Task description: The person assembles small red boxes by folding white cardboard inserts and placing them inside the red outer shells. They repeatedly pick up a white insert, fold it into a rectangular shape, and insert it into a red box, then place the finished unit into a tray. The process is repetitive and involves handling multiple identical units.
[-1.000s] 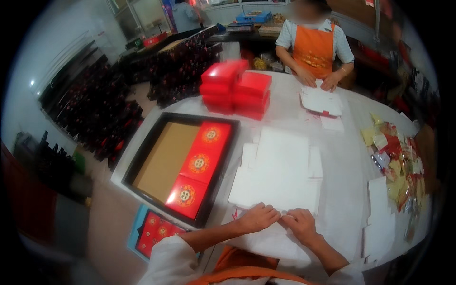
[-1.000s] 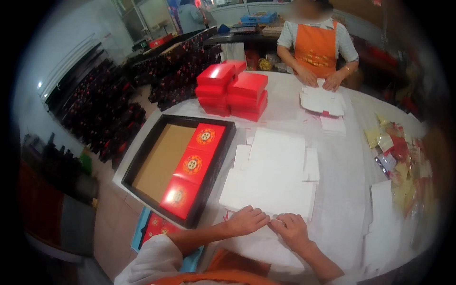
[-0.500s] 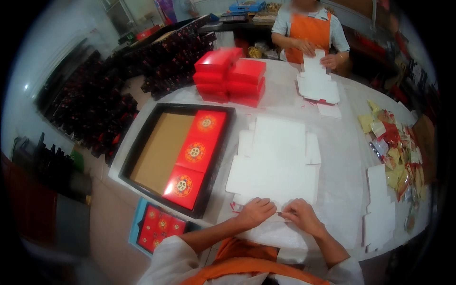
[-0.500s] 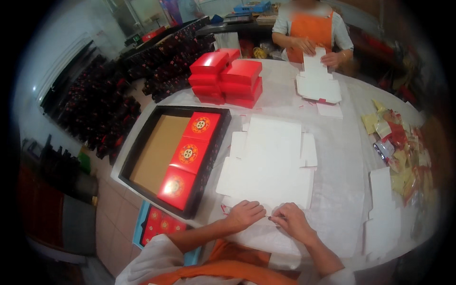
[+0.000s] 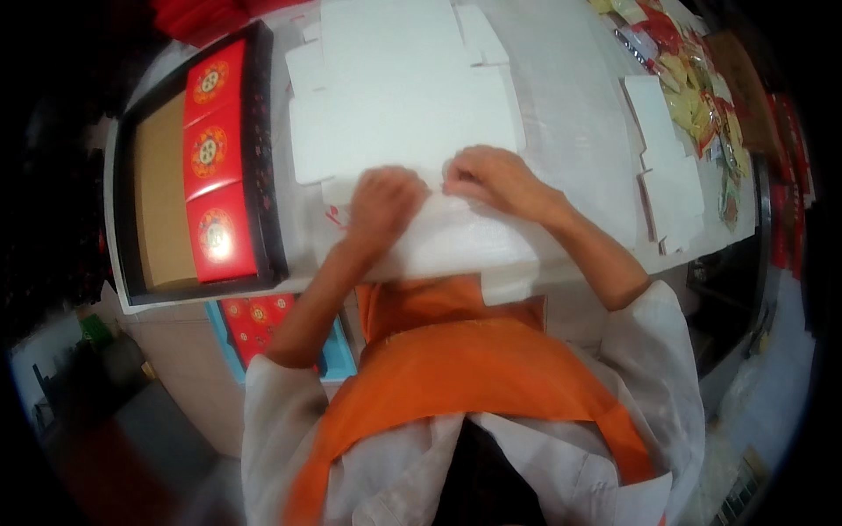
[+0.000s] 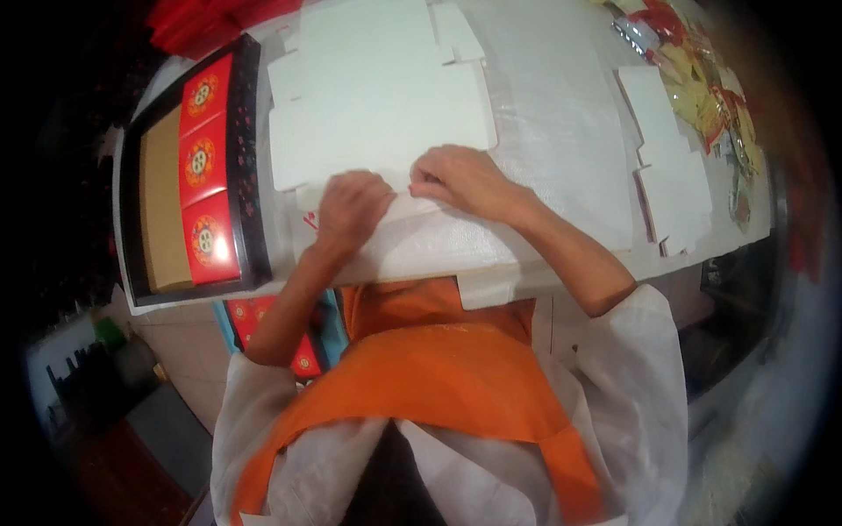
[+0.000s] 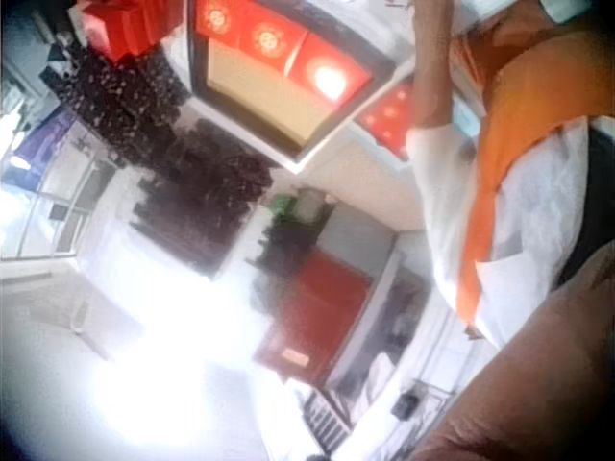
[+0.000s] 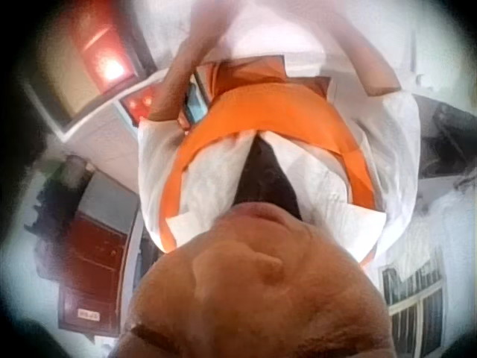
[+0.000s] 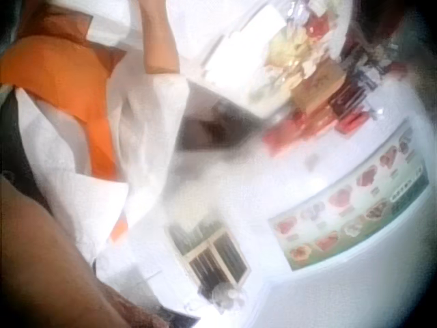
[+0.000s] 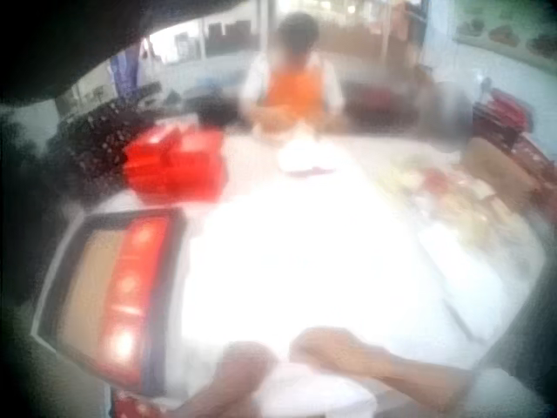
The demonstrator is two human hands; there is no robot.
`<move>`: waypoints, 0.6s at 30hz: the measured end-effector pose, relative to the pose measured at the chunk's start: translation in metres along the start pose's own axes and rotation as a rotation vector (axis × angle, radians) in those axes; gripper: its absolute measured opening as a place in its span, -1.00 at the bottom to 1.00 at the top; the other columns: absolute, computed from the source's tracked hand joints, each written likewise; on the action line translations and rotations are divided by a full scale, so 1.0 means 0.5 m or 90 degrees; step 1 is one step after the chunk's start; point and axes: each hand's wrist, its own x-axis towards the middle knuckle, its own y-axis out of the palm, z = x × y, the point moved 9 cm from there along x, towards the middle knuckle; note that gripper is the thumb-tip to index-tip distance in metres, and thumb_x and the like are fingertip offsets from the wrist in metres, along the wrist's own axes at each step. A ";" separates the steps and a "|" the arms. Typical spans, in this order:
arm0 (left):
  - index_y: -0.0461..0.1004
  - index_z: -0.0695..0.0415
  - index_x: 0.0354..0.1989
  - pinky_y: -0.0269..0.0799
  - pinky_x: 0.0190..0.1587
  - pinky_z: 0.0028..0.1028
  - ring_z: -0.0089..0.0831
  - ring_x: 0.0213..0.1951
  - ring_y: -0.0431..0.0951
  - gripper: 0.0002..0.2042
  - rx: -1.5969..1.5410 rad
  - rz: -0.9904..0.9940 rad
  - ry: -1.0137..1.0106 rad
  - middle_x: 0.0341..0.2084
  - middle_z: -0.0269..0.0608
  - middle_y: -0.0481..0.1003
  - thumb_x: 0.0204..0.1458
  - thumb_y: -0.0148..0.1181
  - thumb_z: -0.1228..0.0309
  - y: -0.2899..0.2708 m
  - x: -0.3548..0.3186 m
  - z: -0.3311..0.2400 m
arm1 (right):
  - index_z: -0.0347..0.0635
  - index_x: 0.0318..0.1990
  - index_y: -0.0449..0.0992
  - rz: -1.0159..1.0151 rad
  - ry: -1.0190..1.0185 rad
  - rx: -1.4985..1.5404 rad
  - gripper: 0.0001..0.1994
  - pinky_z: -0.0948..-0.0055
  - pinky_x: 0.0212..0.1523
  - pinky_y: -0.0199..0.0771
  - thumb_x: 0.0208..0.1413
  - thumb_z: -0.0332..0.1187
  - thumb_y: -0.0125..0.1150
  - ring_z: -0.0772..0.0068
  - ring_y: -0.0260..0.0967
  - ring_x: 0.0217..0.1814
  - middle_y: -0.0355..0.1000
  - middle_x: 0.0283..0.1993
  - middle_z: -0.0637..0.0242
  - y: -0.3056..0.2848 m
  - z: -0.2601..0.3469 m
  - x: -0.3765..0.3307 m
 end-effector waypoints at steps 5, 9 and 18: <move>0.42 0.13 -0.27 0.23 -0.07 -0.31 -0.23 -0.12 0.38 -0.66 0.012 -0.002 -0.125 -0.27 -0.24 0.42 -0.31 0.30 0.49 -0.085 -0.012 0.023 | -0.17 -0.41 0.43 -0.002 0.030 -0.002 -0.80 0.36 -0.31 0.30 0.04 -0.22 0.07 0.28 0.31 -0.30 0.38 -0.41 0.30 0.010 -0.009 -0.005; 0.43 0.13 -0.31 0.30 -0.14 -0.31 -0.24 -0.16 0.40 -0.71 0.027 0.003 -0.049 -0.29 -0.23 0.42 -0.29 0.29 0.50 -0.098 -0.027 0.026 | -0.16 -0.41 0.44 0.024 0.060 0.027 -0.79 0.38 -0.34 0.31 0.05 -0.20 0.06 0.30 0.33 -0.35 0.38 -0.42 0.30 0.012 -0.011 0.003; 0.45 0.17 -0.35 0.35 -0.21 -0.37 -0.22 -0.24 0.41 -0.81 -0.076 0.114 -0.113 -0.39 -0.19 0.41 -0.21 0.23 0.55 -0.090 -0.014 0.041 | -0.17 -0.44 0.41 0.074 0.091 0.014 -0.81 0.44 -0.41 0.27 0.04 -0.24 0.08 0.35 0.28 -0.44 0.35 -0.44 0.32 0.016 -0.017 0.013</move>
